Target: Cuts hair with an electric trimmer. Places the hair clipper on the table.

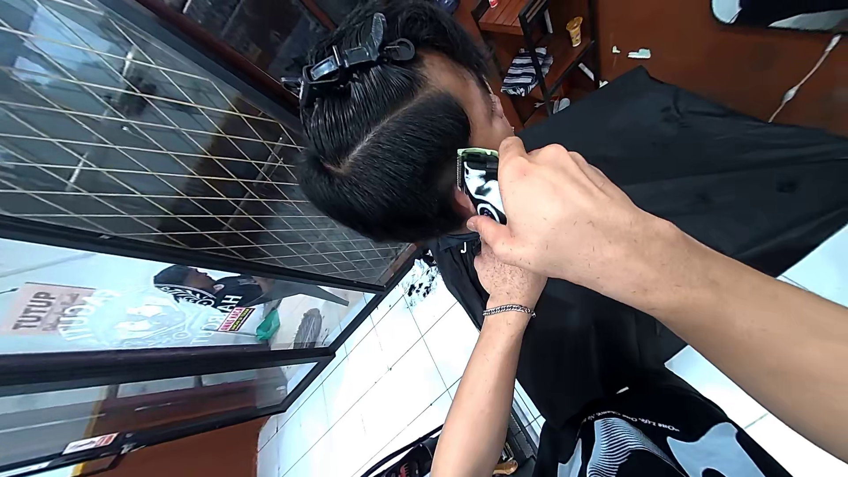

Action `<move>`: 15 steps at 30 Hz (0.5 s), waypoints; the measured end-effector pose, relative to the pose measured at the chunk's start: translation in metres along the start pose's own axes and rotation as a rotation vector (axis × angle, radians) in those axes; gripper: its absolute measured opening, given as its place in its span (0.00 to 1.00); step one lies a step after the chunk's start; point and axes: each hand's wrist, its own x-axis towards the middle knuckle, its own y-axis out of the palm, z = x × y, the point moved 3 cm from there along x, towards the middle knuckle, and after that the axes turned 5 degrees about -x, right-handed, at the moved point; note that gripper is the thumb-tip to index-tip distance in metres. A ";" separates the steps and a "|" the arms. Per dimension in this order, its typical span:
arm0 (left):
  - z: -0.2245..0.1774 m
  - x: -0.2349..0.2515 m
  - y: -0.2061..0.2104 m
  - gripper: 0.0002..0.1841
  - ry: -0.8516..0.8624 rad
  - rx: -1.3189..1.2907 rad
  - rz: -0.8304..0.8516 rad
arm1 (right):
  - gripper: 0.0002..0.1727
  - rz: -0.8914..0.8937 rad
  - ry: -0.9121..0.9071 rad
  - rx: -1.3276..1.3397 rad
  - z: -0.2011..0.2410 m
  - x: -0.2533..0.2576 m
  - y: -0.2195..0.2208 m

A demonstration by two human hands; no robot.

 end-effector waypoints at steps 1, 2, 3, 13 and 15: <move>0.001 0.000 0.001 0.28 -0.005 0.000 -0.008 | 0.30 -0.009 -0.007 -0.001 0.002 0.000 0.000; 0.001 0.000 0.000 0.27 -0.016 0.008 0.004 | 0.30 -0.020 -0.024 -0.001 0.002 0.000 0.001; 0.000 0.000 0.000 0.27 -0.016 0.008 0.004 | 0.29 -0.034 -0.057 0.009 0.001 0.000 0.002; 0.000 -0.001 -0.001 0.27 0.003 0.020 -0.009 | 0.28 -0.012 -0.063 0.044 0.000 0.001 0.003; 0.000 -0.001 -0.001 0.25 0.030 0.025 -0.045 | 0.27 -0.005 -0.123 0.094 -0.003 0.002 0.006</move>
